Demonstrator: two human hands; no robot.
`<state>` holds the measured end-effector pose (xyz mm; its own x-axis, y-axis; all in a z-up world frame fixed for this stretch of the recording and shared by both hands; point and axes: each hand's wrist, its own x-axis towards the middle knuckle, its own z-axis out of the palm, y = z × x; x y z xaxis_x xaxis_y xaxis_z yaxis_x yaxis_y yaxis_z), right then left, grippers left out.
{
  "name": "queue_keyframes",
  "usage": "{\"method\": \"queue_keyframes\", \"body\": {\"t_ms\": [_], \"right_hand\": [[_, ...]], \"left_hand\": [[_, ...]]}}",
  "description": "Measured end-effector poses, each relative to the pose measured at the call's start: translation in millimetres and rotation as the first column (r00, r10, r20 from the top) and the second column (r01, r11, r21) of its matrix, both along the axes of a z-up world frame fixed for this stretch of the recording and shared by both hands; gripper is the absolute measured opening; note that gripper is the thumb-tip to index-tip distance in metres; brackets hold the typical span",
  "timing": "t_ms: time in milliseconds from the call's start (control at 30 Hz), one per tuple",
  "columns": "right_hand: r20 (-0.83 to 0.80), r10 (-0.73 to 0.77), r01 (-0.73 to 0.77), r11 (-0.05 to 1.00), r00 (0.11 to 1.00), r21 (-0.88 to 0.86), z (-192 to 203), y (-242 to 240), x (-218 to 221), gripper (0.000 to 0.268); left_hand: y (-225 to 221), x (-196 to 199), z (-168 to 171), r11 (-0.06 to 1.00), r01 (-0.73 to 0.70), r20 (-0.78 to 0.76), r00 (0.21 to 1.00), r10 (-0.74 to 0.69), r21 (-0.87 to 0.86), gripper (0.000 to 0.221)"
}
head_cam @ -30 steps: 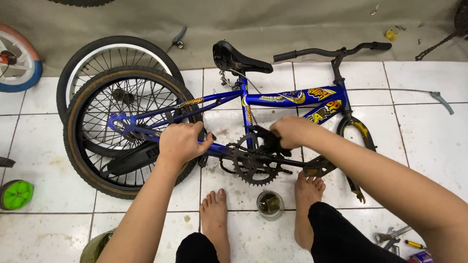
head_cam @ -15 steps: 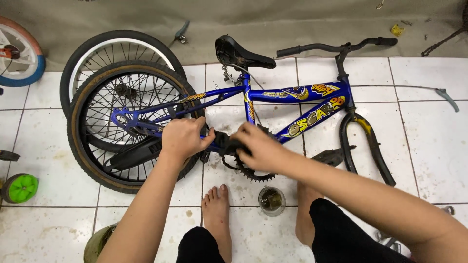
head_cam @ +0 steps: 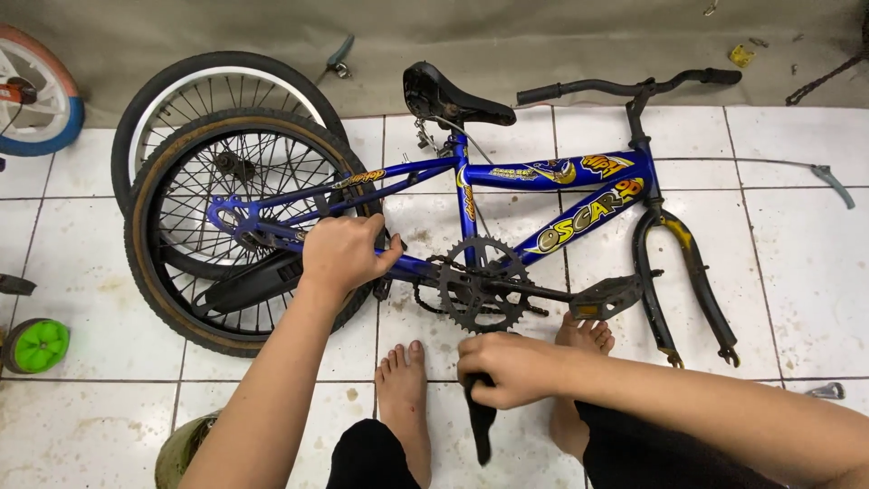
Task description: Cleaning a bicycle frame using a cloth to wipe away dirt and grease
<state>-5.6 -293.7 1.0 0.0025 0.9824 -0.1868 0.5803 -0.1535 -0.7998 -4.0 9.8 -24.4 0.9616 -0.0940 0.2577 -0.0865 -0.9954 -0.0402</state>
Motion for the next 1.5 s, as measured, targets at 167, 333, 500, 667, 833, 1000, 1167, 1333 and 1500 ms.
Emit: {"method": "queue_keyframes", "body": {"t_ms": [167,333,500,667,833,1000,1167,1333,1500], "right_hand": [[0.061,-0.403,0.349,0.851,0.913,0.393,-2.0,21.4,25.6,0.032],[0.344,-0.399,0.240,0.874,0.850,0.422,-29.2,14.9,31.1,0.042],[0.392,-0.308,0.085,0.866,0.867,0.493,-41.4,-18.4,25.6,0.027],[0.359,-0.279,0.040,0.836,0.890,0.548,-48.0,-55.9,20.7,0.015],[0.146,-0.236,0.132,0.849,0.961,0.511,-87.2,-96.5,8.3,0.014],[-0.194,-0.737,0.740,0.548,0.648,0.391,-101.7,-116.5,6.1,0.034],[-0.281,-0.817,0.860,0.441,0.503,0.258,-72.1,-98.9,3.7,0.032],[-0.416,-0.844,0.940,0.324,0.339,0.108,-71.1,-91.8,20.4,0.032],[-0.482,-0.791,0.926,0.329,0.378,0.186,-58.3,-85.4,23.4,0.032]], "left_hand": [[-6.0,-5.8,19.1,1.000,-0.019,-0.023,1.000,0.019,0.011,0.038],[-6.0,-3.9,21.6,1.000,-0.015,-0.010,1.000,0.015,0.012,0.037],[-5.7,-4.0,21.3,1.000,-0.017,-0.038,0.999,0.018,0.015,0.037],[-5.9,-4.4,23.5,0.999,-0.023,-0.043,0.999,0.025,0.034,0.035],[-4.8,-2.0,22.1,0.999,-0.032,-0.036,0.999,0.033,0.020,0.035],[-7.9,-2.8,22.2,0.998,-0.048,-0.026,0.998,0.049,0.045,0.036],[-8.3,-5.5,14.1,0.999,-0.039,0.008,0.999,0.038,0.031,0.039],[-7.4,-6.1,17.4,0.998,-0.036,0.029,0.999,0.035,0.044,0.033],[-9.4,-5.2,20.4,0.998,-0.038,0.035,0.999,0.037,0.049,0.033]]}}
